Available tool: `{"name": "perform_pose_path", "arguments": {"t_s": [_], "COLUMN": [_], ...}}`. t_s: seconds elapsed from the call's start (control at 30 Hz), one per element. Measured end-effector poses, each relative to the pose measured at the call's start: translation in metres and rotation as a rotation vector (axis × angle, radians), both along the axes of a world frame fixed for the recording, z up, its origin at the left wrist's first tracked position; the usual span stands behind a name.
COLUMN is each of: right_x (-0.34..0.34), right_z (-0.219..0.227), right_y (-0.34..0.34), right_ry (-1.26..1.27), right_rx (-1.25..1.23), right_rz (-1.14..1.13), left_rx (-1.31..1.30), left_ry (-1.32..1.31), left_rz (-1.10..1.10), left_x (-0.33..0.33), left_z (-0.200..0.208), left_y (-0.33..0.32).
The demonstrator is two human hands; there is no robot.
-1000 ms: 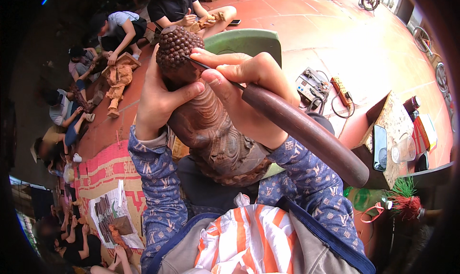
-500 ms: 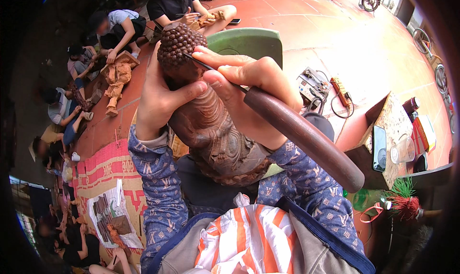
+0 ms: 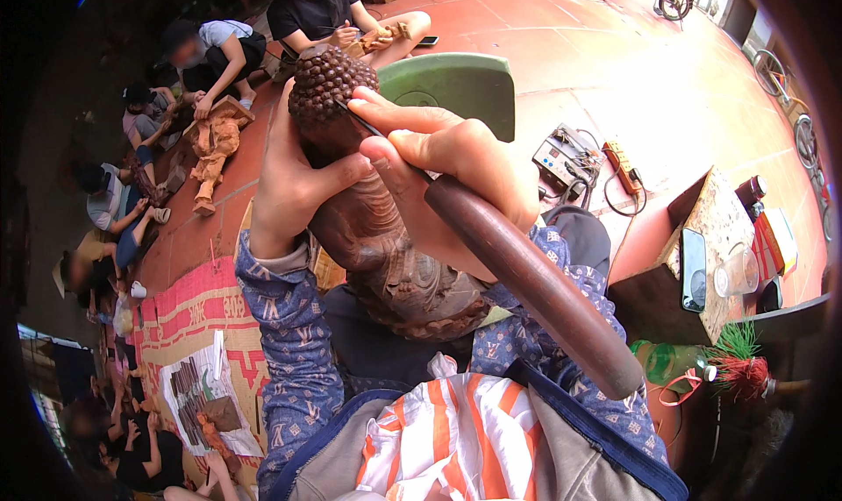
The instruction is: The person carves the head of a wooden Buddha statue using a small chisel. They hold the statue with one hand and carefully chip away at the hair details with the other hand.
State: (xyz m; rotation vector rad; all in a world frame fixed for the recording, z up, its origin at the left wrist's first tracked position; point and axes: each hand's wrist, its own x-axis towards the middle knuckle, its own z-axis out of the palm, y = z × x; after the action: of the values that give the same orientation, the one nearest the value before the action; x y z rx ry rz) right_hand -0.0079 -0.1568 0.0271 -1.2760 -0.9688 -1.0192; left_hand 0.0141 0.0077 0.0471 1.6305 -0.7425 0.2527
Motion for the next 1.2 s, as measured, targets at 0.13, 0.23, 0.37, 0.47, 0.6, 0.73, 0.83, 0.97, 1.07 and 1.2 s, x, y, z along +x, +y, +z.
{"name": "perform_pose_path", "arguments": {"t_s": [0.13, 0.23, 0.37, 0.47, 0.6, 0.73, 0.83, 0.97, 1.07, 1.2], "right_x": [-0.007, -0.013, -0.004, -0.002, 0.006, 0.005, 0.001, 0.001, -0.002, -0.006], "right_z": [0.003, 0.009, 0.015, 0.03, 0.022, 0.022, 0.022, 0.02, 0.022, 0.026], "right_y": [0.003, 0.007, 0.0, -0.015, -0.026, -0.022, -0.018, -0.013, -0.012, -0.012], "right_ry": [0.04, 0.057, 0.152, 0.337, 0.365, 0.322, 0.314, 0.241, 0.213, 0.189], "right_rx": [-0.13, -0.084, 0.093, 0.057, 0.043, 0.083, 0.092, 0.093, 0.031, -0.047], "right_rz": [-0.19, -0.214, -0.057, 0.248, 0.438, 0.422, 0.314, 0.245, 0.112, 0.006], "left_rx": [-0.007, 0.009, 0.035, 0.051, 0.03, 0.0, -0.007, 0.001, -0.045, -0.074], "left_ry": [-0.003, -0.005, -0.021, -0.005, 0.04, 0.029, -0.014, 0.02, 0.017, 0.06], "left_rz": [-0.002, 0.019, 0.02, 0.045, 0.019, -0.021, -0.035, -0.036, -0.069, -0.075], "left_x": [-0.002, -0.003, -0.003, -0.004, -0.005, -0.004, -0.001, -0.002, -0.002, -0.004], "left_z": [0.0, 0.0, 0.002, 0.003, 0.003, 0.004, 0.002, 0.003, 0.002, 0.003], "left_y": [0.002, 0.0, -0.004, 0.0, -0.001, -0.002, -0.002, -0.001, -0.003, -0.004]}}
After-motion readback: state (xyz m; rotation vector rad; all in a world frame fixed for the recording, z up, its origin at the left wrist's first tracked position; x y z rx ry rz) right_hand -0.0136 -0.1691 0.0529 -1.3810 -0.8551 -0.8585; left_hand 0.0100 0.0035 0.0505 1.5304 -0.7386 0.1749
